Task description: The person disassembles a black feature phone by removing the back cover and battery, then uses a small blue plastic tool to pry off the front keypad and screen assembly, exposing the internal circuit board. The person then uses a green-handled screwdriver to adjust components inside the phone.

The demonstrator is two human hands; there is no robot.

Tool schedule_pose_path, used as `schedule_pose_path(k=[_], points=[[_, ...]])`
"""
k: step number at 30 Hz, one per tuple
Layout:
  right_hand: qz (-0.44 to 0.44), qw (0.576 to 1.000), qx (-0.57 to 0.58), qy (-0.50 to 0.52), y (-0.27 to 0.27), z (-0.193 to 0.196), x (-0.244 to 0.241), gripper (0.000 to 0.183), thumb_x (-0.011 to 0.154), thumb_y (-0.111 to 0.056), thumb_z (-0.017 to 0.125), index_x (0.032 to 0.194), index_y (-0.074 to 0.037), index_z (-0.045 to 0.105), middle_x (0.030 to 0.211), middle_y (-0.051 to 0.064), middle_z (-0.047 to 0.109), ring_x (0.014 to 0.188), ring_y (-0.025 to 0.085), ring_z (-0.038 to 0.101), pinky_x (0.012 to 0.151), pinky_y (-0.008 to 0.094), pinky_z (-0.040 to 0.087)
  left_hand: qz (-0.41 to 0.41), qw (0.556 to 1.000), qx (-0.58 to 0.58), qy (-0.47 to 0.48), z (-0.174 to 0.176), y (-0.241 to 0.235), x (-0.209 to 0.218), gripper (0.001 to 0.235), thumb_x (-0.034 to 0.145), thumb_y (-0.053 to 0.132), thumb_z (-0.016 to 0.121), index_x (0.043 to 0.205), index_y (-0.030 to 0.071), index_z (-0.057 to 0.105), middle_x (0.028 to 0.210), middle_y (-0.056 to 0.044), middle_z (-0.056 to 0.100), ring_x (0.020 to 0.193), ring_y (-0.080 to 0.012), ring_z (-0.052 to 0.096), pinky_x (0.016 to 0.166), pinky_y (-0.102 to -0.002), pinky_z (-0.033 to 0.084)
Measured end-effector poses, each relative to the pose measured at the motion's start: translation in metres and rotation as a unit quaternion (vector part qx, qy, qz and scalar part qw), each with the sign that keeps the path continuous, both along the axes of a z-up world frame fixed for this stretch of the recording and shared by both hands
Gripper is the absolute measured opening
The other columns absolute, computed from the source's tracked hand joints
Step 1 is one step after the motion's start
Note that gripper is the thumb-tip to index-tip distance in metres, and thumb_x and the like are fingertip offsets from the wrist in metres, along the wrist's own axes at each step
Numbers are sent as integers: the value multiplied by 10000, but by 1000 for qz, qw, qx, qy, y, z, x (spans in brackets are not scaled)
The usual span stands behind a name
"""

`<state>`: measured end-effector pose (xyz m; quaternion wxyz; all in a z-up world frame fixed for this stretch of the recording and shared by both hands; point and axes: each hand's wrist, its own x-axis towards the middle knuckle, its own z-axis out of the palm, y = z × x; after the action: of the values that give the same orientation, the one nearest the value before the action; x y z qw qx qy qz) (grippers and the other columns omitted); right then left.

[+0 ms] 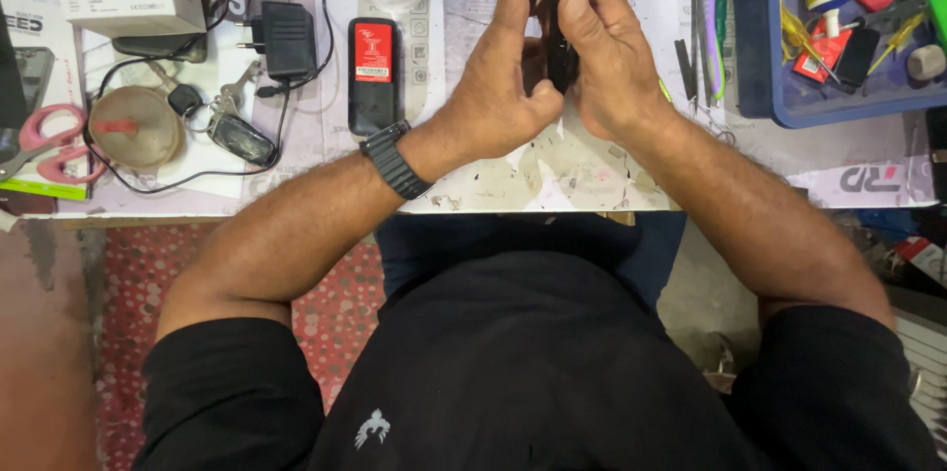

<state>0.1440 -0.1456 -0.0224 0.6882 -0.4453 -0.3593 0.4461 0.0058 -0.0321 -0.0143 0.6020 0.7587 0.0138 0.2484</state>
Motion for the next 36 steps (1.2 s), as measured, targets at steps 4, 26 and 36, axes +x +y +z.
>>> schedule_pose_path(k=[4, 26, 36], points=[[10, 1000, -4, 21, -1, 1, 0, 722, 1131, -432, 592, 1694, -202, 205, 1209, 2, 543, 1111, 83, 564, 936, 264, 574, -2, 999, -20, 34, -2, 0, 1, 950, 824, -91, 595, 1616, 180, 146, 1408, -167, 482, 1018, -208, 696, 830, -303, 634], [57, 996, 9, -64, 3, 23, -1, 652, 1184, -384, 565, 1652, -113, 200, 1287, 106, 582, 1168, 148, 604, 1059, 312, 558, -4, 996, -83, -19, 1, 16, 1, 804, 877, -104, 656, 1548, 99, 262, 1385, -100, 498, 1358, -199, 542, 1187, -307, 484], [61, 977, -63, -195, -6, 34, 10, 593, 1154, -506, 517, 1525, -51, 438, 973, 43, 657, 779, 109, 686, 677, 259, 608, -17, 961, -273, 34, 22, 15, 3, 425, 854, -42, 626, 1239, -7, 452, 991, -62, 608, 787, -131, 676, 677, -274, 589]])
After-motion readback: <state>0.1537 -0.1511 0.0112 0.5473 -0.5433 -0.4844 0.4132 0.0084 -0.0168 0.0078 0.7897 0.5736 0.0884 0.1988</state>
